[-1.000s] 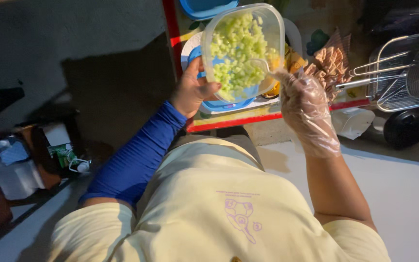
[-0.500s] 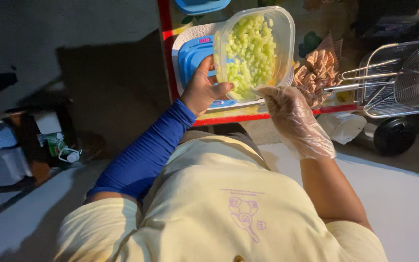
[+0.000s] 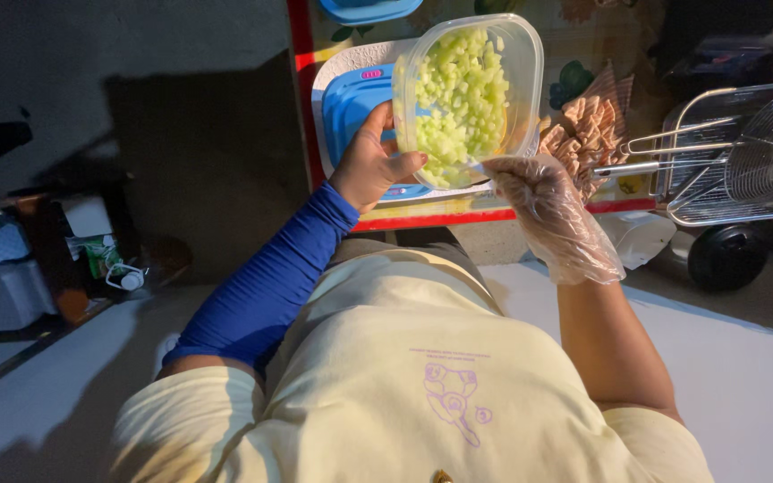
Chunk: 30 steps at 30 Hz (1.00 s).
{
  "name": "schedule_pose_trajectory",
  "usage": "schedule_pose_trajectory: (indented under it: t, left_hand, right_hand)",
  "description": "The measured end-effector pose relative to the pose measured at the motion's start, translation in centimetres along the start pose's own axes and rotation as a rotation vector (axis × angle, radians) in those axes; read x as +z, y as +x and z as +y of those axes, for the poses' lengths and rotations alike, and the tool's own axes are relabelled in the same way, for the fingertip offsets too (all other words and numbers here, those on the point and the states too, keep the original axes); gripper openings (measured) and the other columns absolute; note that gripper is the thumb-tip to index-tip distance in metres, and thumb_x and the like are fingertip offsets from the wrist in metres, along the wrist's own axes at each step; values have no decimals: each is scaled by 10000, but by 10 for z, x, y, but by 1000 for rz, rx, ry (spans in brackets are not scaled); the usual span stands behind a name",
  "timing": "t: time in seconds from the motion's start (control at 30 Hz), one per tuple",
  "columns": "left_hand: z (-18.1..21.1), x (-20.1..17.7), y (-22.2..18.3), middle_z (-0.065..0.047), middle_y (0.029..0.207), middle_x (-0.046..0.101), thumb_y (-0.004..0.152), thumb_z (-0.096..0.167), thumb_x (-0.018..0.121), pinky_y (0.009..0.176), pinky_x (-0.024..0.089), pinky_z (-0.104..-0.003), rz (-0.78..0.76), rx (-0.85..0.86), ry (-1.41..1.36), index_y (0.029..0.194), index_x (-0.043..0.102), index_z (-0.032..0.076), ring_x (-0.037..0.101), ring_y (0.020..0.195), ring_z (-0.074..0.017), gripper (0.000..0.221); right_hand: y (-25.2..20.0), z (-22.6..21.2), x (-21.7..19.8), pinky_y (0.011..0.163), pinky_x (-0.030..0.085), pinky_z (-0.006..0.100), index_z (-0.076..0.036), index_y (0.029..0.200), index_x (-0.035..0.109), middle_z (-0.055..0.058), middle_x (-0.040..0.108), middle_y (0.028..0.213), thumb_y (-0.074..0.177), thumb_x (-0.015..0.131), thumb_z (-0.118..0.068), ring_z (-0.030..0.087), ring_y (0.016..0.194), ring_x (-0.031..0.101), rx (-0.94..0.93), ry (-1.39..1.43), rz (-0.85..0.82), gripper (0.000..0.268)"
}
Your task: The person places chopped cucumbers, corn, and ground meat from plastic containers onto a tray that already contains a baked potato and other food items using a fork.
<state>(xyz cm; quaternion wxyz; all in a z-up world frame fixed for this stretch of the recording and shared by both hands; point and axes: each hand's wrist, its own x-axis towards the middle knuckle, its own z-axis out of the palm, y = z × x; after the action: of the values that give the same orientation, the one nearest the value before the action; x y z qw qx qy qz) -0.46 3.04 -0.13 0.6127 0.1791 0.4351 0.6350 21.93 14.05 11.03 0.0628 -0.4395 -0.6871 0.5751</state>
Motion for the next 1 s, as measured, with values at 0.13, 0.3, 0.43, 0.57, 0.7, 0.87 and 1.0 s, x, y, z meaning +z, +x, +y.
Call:
schedule_pose_trajectory:
  t: [0.13, 0.3, 0.43, 0.57, 0.7, 0.87, 1.0]
  left_hand:
    - [3, -6, 2, -83, 1349, 536, 852, 59, 801, 1057, 572, -398, 5, 8, 26, 1488, 418, 31, 619, 1221, -236, 743]
    - [7, -26, 6, -99, 1349, 573, 856, 70, 800, 1074, 564, -412, 32, 46, 54, 1477, 437, 34, 623, 1237, -243, 720]
    - [16, -52, 10, -93, 1363, 557, 864, 85, 821, 1100, 568, -435, 65, 114, 13, 1468, 418, 46, 612, 1269, -251, 727]
    - [33, -74, 9, -124, 1405, 567, 902, 64, 829, 1166, 534, -445, 54, 169, 27, 1466, 436, 9, 596, 1327, -264, 689]
    - [58, -84, 2, -120, 1374, 570, 872, 23, 769, 1122, 572, -470, 100, 86, -9, 1442, 423, 11, 603, 1306, -271, 668]
    - [86, -87, -8, -116, 1347, 546, 866, -25, 693, 979, 651, -499, 106, -4, -27, 1427, 382, 8, 627, 1253, -285, 642]
    - [100, -93, -12, -177, 1353, 570, 883, -22, 676, 920, 625, -480, 89, -48, -3, 1423, 377, -1, 660, 1239, -306, 618]
  right_hand:
    - [7, 9, -1, 733, 480, 256, 3, 1176, 743, 12, 643, 868, 1035, 622, -99, 98, 816, 579, -28, 19, 37, 212]
    - [3, 16, -6, 745, 505, 254, 8, 1161, 736, 12, 680, 871, 1028, 633, -56, 98, 808, 604, -87, 78, 119, 180]
    - [-4, 33, -9, 747, 481, 245, 16, 1181, 737, -1, 644, 886, 1057, 601, -32, 87, 827, 581, -21, 197, 241, 190]
    - [4, 73, -5, 694, 472, 249, 24, 1180, 745, 16, 673, 844, 1044, 602, -8, 87, 775, 594, -35, -56, 345, 200]
    - [17, 118, 22, 687, 466, 238, 24, 1163, 734, -13, 665, 880, 1054, 624, -22, 65, 780, 566, 11, 64, 424, 161]
    - [26, 147, 53, 693, 462, 250, 24, 1211, 723, 22, 637, 849, 1040, 580, 29, 73, 779, 548, -6, 34, 531, 223]
    - [27, 160, 75, 776, 511, 263, 31, 1256, 695, 68, 692, 968, 1041, 586, 82, 91, 873, 609, -95, -96, 628, 247]
